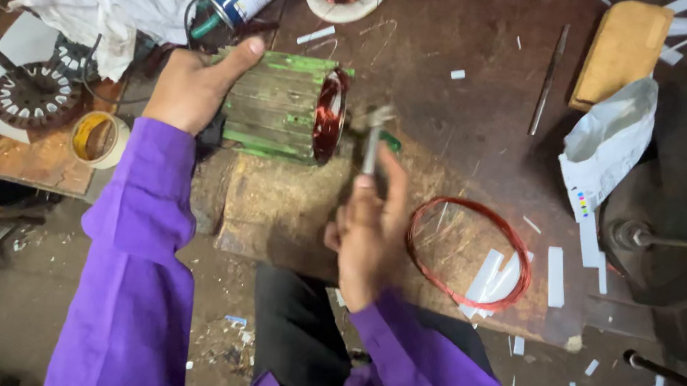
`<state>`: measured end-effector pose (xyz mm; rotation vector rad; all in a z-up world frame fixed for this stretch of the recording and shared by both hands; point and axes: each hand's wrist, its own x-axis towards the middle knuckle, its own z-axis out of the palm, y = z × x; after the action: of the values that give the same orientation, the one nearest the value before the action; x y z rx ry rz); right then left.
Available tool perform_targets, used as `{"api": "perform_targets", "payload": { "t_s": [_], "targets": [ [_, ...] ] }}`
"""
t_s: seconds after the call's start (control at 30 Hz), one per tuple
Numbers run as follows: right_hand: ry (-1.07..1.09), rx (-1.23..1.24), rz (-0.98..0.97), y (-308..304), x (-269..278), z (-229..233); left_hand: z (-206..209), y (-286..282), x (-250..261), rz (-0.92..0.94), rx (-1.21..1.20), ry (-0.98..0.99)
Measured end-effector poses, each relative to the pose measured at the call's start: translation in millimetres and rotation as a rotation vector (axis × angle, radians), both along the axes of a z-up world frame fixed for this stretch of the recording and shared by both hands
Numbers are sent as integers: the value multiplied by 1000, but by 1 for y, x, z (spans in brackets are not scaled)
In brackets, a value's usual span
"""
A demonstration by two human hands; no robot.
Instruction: The person winds copper wire around a green motor stator, inserts white insulating strips between layers, and uses a hammer to compact the windings. The person repeats this process multiple times, adjusting the stator and wire as needed.
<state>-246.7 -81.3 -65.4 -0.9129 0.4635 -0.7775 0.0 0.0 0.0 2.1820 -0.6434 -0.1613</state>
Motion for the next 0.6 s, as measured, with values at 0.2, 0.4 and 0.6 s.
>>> {"api": "perform_targets", "payload": {
  "t_s": [0.2,0.4,0.6],
  "targets": [
    [-219,-152,-278,3,-8,-8,-7,-1,7,-58,-55,-17],
    [8,-98,16,7,6,-1,5,-9,8,-39,8,-9],
    [-291,-91,-291,10,-11,4,3,-6,10,20,81,-1]
  ]
}}
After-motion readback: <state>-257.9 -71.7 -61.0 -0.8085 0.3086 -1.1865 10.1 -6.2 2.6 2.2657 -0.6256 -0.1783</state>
